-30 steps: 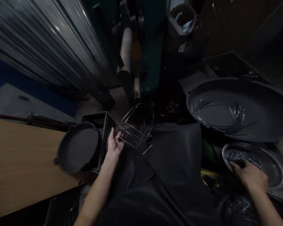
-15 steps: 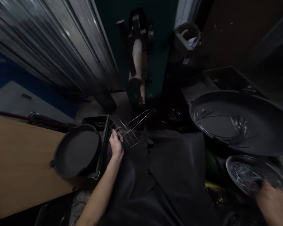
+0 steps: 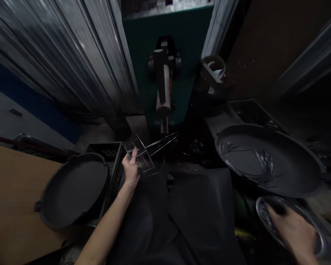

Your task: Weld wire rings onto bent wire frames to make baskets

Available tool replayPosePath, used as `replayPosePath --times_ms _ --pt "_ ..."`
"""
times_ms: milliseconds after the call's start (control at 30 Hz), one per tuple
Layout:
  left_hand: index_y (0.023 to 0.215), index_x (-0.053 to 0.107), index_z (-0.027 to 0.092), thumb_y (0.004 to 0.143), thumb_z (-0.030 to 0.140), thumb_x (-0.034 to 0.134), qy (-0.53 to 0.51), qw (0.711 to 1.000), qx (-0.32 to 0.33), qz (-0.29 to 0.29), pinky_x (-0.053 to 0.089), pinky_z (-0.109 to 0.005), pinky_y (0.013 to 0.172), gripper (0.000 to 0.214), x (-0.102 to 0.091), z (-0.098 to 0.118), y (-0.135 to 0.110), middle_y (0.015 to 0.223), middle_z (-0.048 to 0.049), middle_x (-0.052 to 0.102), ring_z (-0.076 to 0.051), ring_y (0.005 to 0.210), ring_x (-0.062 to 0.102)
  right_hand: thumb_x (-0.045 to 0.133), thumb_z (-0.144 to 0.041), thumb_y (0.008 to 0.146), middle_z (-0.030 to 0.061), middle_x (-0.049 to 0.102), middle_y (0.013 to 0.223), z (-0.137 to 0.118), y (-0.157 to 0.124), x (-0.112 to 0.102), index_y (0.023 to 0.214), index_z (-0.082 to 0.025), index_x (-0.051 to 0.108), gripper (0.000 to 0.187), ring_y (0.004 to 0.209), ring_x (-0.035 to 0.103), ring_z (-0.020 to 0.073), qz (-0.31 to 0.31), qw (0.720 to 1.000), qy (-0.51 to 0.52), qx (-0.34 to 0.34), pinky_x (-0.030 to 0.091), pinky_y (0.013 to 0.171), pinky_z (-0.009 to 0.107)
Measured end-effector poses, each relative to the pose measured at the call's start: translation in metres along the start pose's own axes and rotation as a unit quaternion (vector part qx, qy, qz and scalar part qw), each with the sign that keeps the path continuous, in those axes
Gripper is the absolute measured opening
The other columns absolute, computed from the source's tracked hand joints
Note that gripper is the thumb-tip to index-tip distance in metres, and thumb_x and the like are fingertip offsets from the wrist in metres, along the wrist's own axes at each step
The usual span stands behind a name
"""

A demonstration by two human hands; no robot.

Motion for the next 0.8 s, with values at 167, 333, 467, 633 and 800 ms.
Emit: replayPosePath --times_ms 167,333,467,633,800 --pt "0.072 0.065 0.013 0.065 0.042 0.075 -0.018 1.0 0.007 -0.003 0.041 -0.02 0.065 0.031 0.002 -0.001 -0.001 0.069 0.0003 0.063 -0.009 0.065 0.056 0.074 -0.048 0.047 0.0068 0.068 0.069 -0.152 -0.027 0.033 0.062 -0.022 0.069 0.03 0.067 0.062 0.0235 -0.091 0.932 0.349 -0.015 0.046 0.059 0.034" --pt "0.073 0.065 0.013 0.064 0.038 0.076 -0.034 0.999 -0.016 -0.01 0.042 -0.02 0.069 0.029 0.002 -0.004 0.0 0.071 0.0005 0.063 -0.008 0.068 0.056 0.085 -0.035 0.046 0.0016 0.063 0.061 -0.27 -0.049 0.081 0.07 -0.014 0.069 0.036 0.057 0.058 0.011 -0.24 0.779 0.579 0.014 0.041 0.045 0.017" --pt "0.073 0.065 0.013 0.063 0.039 0.076 -0.02 0.999 -0.024 -0.016 0.041 -0.02 0.065 0.03 0.0 -0.002 0.005 0.068 0.001 0.061 -0.008 0.064 0.053 0.089 -0.027 0.043 -0.0001 0.064 0.063 -0.303 -0.053 0.086 0.071 -0.012 0.07 0.037 0.056 0.059 0.007 -0.298 0.695 0.654 0.036 0.041 0.043 0.011" --pt "0.071 0.066 0.013 0.065 0.042 0.075 0.008 0.999 -0.02 -0.049 0.039 -0.02 0.062 0.031 0.003 0.001 0.01 0.066 0.0015 0.059 -0.008 0.062 0.052 0.091 -0.023 0.042 -0.0001 0.066 0.066 -0.306 -0.055 0.086 0.074 -0.013 0.07 0.039 0.059 0.061 0.0074 -0.309 0.673 0.667 0.081 0.044 0.045 0.01" --pt "0.072 0.066 0.013 0.064 0.044 0.075 -0.005 0.997 -0.047 -0.058 0.039 -0.02 0.062 0.033 0.007 -0.001 0.011 0.065 0.002 0.059 -0.008 0.061 0.05 0.089 -0.018 0.046 -0.0005 0.066 0.065 -0.309 -0.059 0.085 0.071 -0.013 0.069 0.032 0.057 0.06 0.0065 -0.315 0.665 0.669 0.109 0.042 0.043 0.009"
Point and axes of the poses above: each hand's wrist, its own y-axis towards the middle knuckle, its own x-axis out of the palm, z = x × y, the point moved 5 cm from there along y, towards the middle knuckle
